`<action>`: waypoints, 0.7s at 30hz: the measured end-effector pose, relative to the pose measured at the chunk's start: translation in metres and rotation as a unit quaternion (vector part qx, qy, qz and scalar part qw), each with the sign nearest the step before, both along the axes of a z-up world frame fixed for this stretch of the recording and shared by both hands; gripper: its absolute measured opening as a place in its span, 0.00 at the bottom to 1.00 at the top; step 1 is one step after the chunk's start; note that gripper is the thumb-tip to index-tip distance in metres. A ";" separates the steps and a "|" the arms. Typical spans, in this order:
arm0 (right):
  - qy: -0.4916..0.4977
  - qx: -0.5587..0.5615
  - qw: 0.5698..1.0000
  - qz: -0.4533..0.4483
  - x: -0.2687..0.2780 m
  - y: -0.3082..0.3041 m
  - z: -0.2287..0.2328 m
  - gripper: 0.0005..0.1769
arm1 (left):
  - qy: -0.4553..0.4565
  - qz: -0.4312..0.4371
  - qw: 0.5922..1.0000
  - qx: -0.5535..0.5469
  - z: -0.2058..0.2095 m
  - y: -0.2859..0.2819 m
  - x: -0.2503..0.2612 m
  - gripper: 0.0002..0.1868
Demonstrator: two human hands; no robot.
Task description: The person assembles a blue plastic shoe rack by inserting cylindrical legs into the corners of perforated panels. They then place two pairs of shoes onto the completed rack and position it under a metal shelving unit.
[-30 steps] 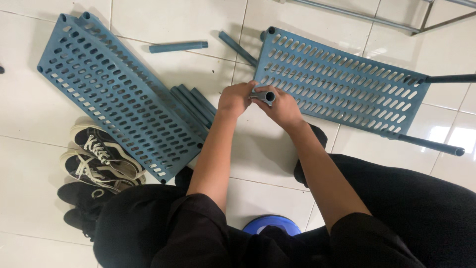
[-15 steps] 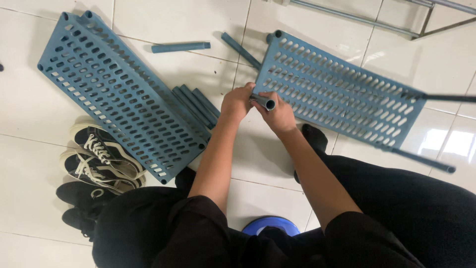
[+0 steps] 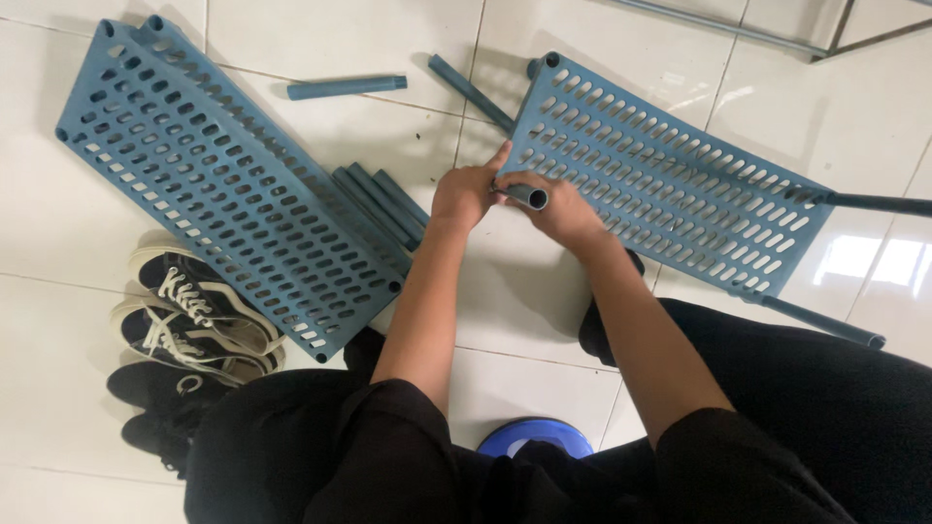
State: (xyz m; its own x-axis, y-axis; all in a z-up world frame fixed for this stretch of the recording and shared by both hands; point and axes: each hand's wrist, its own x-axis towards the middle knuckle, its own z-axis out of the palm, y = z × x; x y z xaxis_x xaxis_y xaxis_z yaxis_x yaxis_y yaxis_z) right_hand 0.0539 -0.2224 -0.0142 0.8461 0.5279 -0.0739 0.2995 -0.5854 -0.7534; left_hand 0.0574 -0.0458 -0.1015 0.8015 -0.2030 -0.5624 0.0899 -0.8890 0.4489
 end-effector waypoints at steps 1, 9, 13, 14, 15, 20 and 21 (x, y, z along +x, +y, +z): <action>-0.023 0.003 1.000 -0.008 -0.001 0.002 -0.003 0.15 | -0.009 -0.004 1.000 0.004 0.002 0.000 0.004 0.49; -0.109 -0.041 0.987 -0.112 -0.024 0.012 -0.041 0.17 | -0.021 -0.008 0.999 0.032 0.003 -0.001 0.002 0.47; -0.084 -0.026 0.978 -0.191 -0.034 0.026 -0.049 0.16 | -0.036 -0.001 0.999 0.030 -0.011 -0.004 -0.005 0.45; -0.081 -0.025 0.973 -0.217 -0.031 0.030 -0.047 0.16 | -0.057 -0.008 0.998 0.038 -0.014 -0.007 -0.003 0.43; -0.075 -0.024 0.967 -0.242 -0.029 0.034 -0.045 0.17 | -0.077 -0.015 0.996 0.048 -0.017 -0.006 -0.002 0.40; 0.007 0.086 0.993 -0.078 -0.028 0.008 -0.014 0.21 | -0.043 -0.031 0.998 0.033 -0.023 -0.010 -0.008 0.44; 0.011 0.130 0.991 -0.034 -0.022 0.006 -0.008 0.24 | -0.040 -0.027 0.998 0.030 -0.019 -0.007 -0.003 0.46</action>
State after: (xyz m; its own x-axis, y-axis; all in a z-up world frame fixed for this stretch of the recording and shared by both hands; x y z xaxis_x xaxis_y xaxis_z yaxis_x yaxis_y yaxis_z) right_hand 0.0319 -0.2159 -0.0221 0.8799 0.4737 0.0380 0.2478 -0.3891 -0.8872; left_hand 0.0544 -0.0532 -0.1206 0.8331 -0.2148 -0.5098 0.0074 -0.9171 0.3986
